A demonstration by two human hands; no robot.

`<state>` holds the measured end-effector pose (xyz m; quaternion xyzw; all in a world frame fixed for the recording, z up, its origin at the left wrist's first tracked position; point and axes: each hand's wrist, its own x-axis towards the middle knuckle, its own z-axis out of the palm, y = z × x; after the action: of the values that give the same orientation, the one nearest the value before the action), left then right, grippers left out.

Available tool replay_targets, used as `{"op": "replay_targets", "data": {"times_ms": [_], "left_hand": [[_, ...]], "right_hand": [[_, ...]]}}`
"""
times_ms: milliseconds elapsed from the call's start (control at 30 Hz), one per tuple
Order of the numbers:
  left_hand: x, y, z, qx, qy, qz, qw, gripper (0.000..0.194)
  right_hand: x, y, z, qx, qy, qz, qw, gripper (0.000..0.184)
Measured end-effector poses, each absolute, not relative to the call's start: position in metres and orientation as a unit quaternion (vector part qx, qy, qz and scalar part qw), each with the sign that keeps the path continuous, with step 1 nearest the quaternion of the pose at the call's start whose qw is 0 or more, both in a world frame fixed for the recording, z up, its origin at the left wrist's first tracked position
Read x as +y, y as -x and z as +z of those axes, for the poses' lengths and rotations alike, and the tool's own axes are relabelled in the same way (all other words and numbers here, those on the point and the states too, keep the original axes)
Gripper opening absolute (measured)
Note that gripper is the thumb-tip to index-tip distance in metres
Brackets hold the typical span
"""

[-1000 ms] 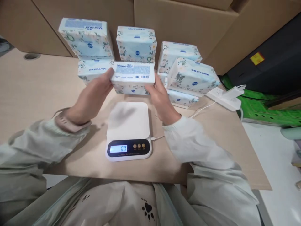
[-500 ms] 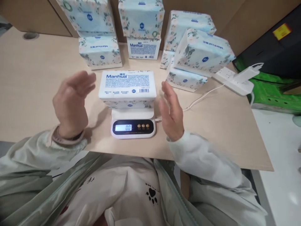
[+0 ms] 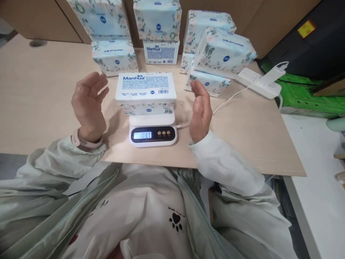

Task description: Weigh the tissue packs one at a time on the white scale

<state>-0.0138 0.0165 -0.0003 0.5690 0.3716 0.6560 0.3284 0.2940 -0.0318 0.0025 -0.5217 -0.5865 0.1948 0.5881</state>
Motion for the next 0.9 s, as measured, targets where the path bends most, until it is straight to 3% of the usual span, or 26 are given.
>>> {"op": "replay_targets", "data": {"times_ms": [167,267,467,900], "left_hand": [[0.008,0.011,-0.003,0.369,-0.567,0.651,0.345,0.052],[0.004,0.011,-0.008,0.352,-0.573,0.629,0.391,0.059],[-0.003,0.016,-0.015,0.333,-0.575,0.576,0.476,0.063],[-0.014,0.012,-0.003,0.353,-0.581,0.541,0.495,0.073]], "right_hand": [[-0.035,-0.299,-0.003,-0.588,0.512,0.210,0.590,0.063],[-0.036,-0.302,-0.009,-0.598,0.495,0.237,0.585,0.055],[-0.038,-0.303,-0.015,-0.597,0.470,0.292,0.581,0.063],[-0.037,-0.306,-0.022,-0.599,0.483,0.310,0.558,0.062]]}}
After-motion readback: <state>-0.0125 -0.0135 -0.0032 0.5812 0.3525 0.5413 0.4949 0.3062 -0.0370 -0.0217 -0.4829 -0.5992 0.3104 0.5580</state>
